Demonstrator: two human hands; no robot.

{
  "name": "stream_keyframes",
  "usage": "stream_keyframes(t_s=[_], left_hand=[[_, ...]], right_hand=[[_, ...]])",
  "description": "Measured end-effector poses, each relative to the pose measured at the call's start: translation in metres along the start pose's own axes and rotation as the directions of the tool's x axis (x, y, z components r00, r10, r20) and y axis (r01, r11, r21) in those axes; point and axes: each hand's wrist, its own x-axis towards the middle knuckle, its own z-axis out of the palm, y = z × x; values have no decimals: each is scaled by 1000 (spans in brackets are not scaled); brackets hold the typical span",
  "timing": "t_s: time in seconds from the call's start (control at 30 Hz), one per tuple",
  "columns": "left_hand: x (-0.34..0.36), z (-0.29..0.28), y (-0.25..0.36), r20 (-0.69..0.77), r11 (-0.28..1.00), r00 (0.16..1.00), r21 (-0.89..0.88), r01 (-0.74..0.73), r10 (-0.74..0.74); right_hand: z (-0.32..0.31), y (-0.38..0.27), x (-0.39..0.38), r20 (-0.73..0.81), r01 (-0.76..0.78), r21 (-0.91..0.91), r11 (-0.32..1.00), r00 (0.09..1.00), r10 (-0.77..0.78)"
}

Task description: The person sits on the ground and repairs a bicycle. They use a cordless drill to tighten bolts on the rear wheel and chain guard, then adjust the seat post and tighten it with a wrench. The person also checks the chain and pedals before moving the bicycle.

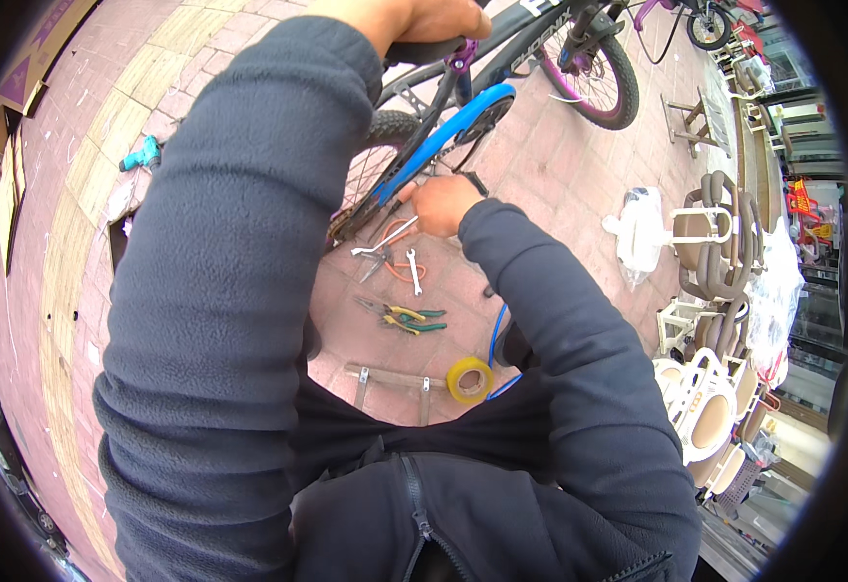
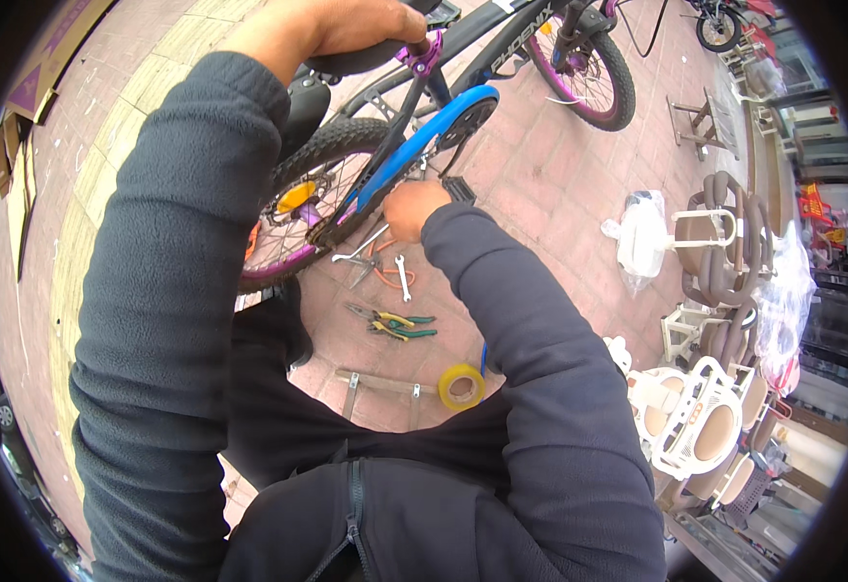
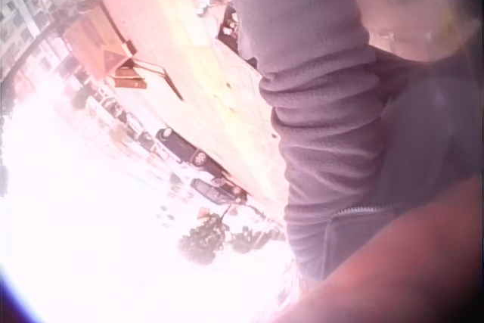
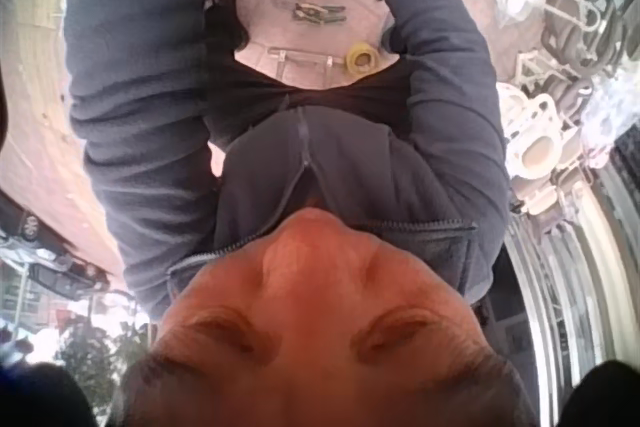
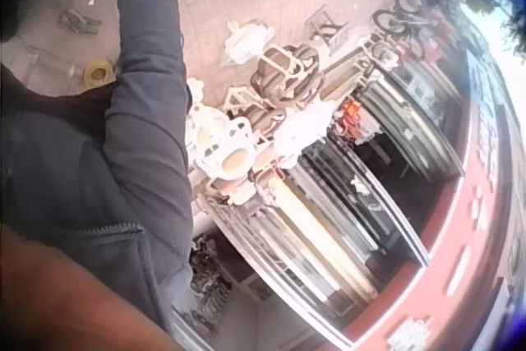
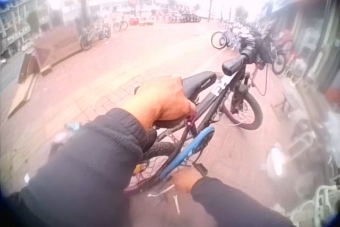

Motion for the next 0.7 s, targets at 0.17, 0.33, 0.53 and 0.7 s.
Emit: stream_keyframes(t_s=[0.17, 0.33, 0.53, 0.7], left_hand=[[15, 12, -5, -11, 1000, 1000, -19, 2, -3], [33, 27, -19, -74, 1000, 997, 7, 5, -4], [42, 42, -28, -202, 982, 971, 109, 155, -131], [41, 38, -24, -173, 982, 975, 107, 158, -138]], right_hand=[[85, 4, -37, 326, -64, 130, 989, 945, 18], [173, -7, -62, 391, -159, 263, 951, 919, 45], [50, 40, -68, -353, -116, 713, 691, 792, 498], [-144, 73, -115, -662, 481, 748, 457, 495, 563]])
